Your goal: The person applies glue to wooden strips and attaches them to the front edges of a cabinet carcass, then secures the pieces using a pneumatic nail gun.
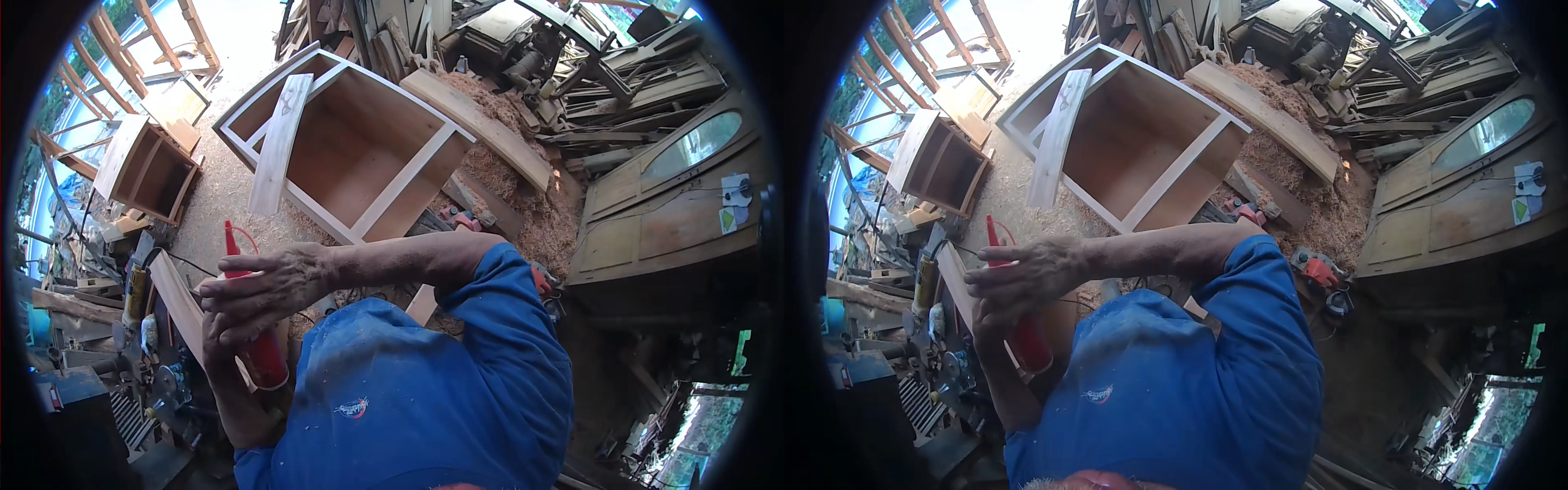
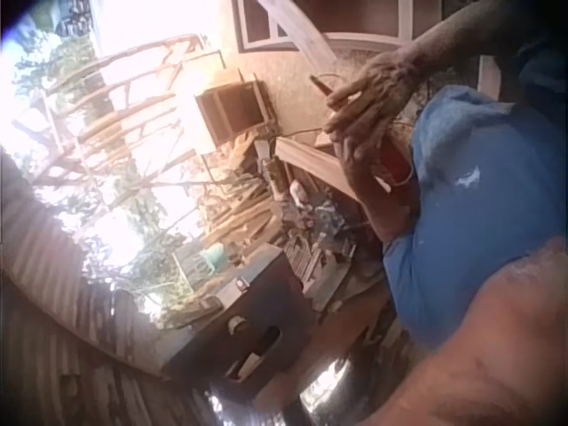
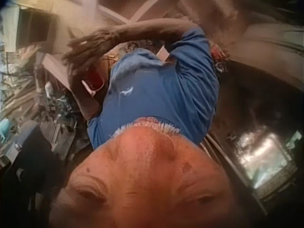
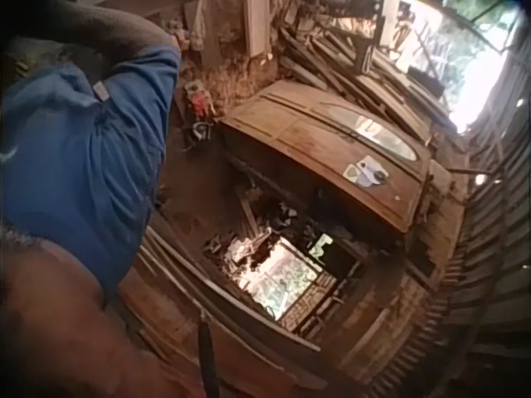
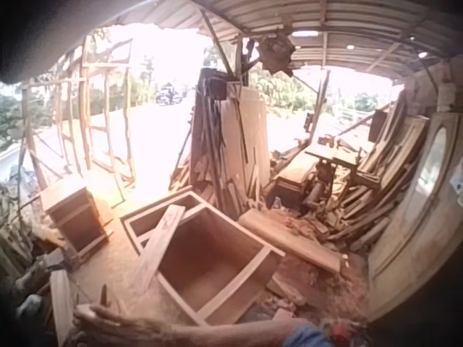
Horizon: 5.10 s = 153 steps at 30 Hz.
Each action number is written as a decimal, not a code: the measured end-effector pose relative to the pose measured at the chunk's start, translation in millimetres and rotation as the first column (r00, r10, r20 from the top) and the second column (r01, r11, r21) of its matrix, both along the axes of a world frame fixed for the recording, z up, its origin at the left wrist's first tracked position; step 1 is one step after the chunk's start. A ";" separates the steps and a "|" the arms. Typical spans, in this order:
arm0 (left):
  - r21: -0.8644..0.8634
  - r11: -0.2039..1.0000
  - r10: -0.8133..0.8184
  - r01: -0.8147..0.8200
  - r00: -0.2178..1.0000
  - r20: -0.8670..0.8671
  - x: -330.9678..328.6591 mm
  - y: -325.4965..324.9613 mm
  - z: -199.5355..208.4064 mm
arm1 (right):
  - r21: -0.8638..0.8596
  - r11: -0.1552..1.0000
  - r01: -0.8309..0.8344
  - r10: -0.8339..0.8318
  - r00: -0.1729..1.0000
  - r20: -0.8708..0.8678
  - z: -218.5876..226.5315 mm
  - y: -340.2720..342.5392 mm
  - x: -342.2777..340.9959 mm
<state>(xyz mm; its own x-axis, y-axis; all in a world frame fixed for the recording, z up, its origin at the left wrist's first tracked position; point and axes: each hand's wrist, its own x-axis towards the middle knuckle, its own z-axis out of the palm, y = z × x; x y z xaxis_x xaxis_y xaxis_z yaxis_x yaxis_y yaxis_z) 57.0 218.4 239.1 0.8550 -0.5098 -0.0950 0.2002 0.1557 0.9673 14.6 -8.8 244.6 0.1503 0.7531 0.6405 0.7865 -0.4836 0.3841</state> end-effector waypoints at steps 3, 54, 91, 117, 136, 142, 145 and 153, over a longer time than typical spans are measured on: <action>0.029 0.957 -0.282 0.288 0.951 -0.129 -11.0 -53.8 3.2 | -0.028 0.978 0.205 -0.207 0.976 -0.062 -10.9 -52.6 -27.4; 0.096 0.665 -0.743 0.741 0.669 -0.018 -64.1 -332.1 -42.9 | 0.523 -0.808 -0.272 -0.111 0.942 0.318 -75.3 -242.1 -147.4; 0.561 0.725 -0.687 0.398 0.461 0.561 34.0 -301.2 -122.8 | 0.651 -0.735 0.188 0.078 0.978 -0.194 -107.5 -256.8 -93.4; 0.390 0.760 -0.647 0.520 0.662 0.378 -14.0 -488.5 -164.1 | 0.837 -0.548 -0.004 -0.603 0.696 -0.391 -133.7 -419.3 -11.4; 0.409 0.729 -0.682 0.549 0.633 0.366 28.0 -532.3 -186.0 | 0.850 -0.389 0.355 -0.568 0.634 -0.525 -173.7 -471.6 38.6; 0.373 0.760 -0.650 0.533 0.649 0.396 18.8 -535.1 -199.7 | 0.780 -0.263 0.567 -0.682 0.463 -0.566 -176.4 -470.0 40.2; 0.386 0.765 -0.643 0.516 0.654 0.399 15.2 -537.0 -198.9 | 0.767 -0.253 0.590 -0.673 0.462 -0.578 -171.9 -467.5 41.4; 0.469 0.741 -0.667 0.480 0.602 0.438 3.1 -542.3 -203.0 | 0.784 -0.261 0.564 -0.641 0.506 -0.577 -170.0 -465.7 29.1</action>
<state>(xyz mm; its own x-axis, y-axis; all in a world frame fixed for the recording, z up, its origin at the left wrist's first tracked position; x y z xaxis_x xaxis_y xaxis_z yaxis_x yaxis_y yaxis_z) 60.1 -323.9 36.1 0.3309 -0.9416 0.0629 -0.4217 -0.0879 0.9025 43.7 -474.5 74.6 0.0829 -0.7553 0.6501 -0.1252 -0.6551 -0.7451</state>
